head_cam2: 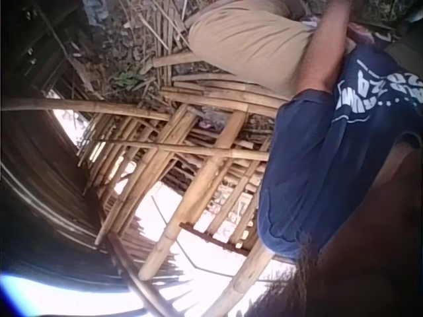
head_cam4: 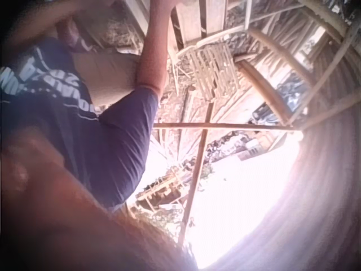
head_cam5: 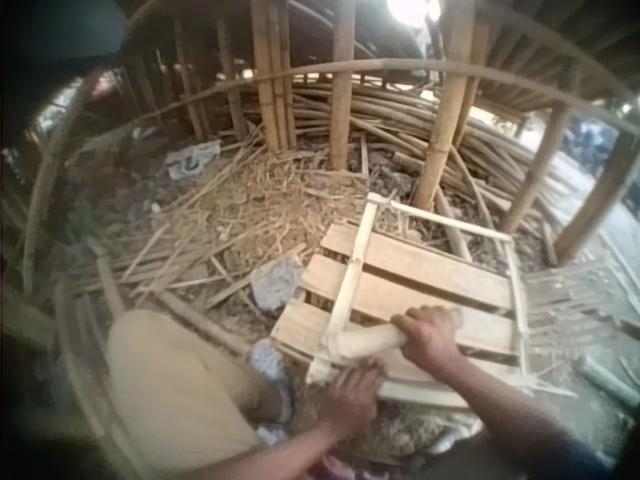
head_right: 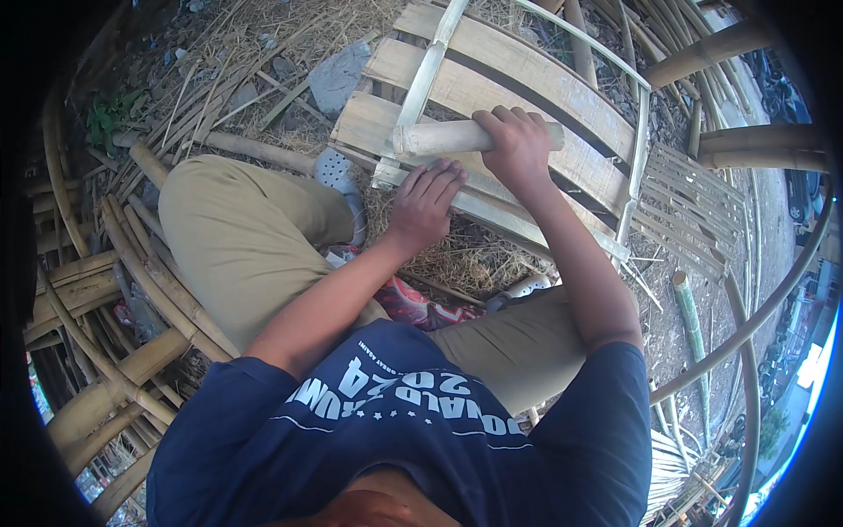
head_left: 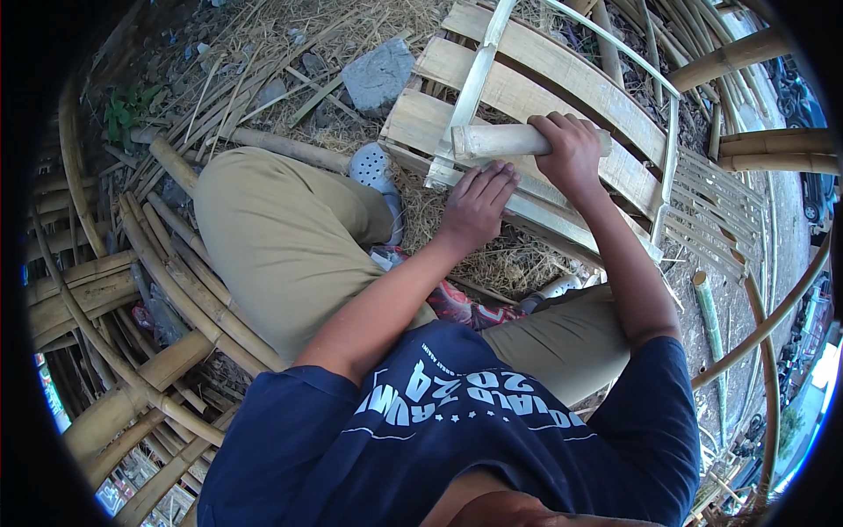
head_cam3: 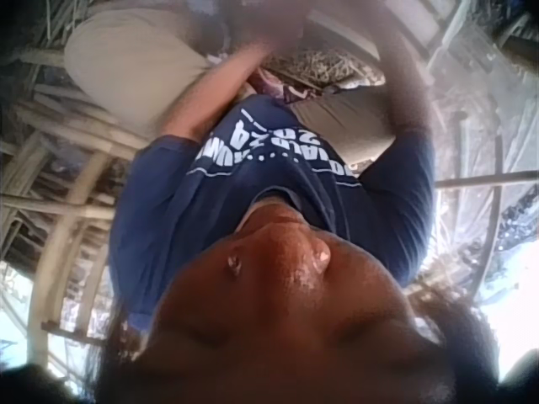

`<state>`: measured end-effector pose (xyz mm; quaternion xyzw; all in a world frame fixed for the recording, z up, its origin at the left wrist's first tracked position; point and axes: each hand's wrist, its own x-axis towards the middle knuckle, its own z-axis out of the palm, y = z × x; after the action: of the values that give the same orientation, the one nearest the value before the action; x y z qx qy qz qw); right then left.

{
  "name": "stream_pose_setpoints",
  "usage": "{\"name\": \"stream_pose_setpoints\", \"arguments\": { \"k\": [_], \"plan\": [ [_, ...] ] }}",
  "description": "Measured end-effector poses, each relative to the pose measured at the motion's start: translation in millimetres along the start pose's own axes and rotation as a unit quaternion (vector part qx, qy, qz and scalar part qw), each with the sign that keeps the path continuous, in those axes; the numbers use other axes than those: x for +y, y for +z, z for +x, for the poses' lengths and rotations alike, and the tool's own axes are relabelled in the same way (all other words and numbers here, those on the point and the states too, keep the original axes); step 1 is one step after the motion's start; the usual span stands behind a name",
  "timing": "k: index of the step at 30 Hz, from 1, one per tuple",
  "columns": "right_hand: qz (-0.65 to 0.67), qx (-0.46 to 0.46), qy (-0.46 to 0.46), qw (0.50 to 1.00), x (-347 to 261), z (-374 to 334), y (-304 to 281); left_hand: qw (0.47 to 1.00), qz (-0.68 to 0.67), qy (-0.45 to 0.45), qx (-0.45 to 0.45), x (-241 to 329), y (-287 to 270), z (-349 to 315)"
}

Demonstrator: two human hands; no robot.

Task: The person assembles a bamboo frame by fitting bamboo strips together and pounding the joints into place using a bamboo piece as a mallet.

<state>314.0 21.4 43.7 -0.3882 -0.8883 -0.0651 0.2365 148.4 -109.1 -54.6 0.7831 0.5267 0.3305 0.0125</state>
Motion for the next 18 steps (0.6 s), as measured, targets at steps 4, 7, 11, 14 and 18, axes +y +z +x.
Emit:
{"name": "stream_pose_setpoints", "arguments": {
  "k": [4, 7, 11, 14, 18],
  "plan": [
    [-0.016, 0.003, -0.007, 1.000, -3, 1, -2, 1.000, -0.001, 0.000, 0.005, 0, 0, 0],
    [-0.033, 0.003, -0.013, 0.999, -8, 2, -6, 1.000, -0.007, -0.005, 0.008, 0, 1, 0],
    [-0.047, 0.003, -0.017, 0.999, -11, 5, -9, 1.000, -0.008, -0.007, 0.015, -1, 4, 0],
    [-0.054, 0.001, -0.014, 0.998, -14, 4, -7, 1.000, -0.013, -0.009, 0.012, -1, 4, 0],
    [-0.038, -0.018, -0.007, 0.999, -6, 6, -9, 1.000, -0.008, -0.007, 0.008, 1, -2, 3]
  ]
}}
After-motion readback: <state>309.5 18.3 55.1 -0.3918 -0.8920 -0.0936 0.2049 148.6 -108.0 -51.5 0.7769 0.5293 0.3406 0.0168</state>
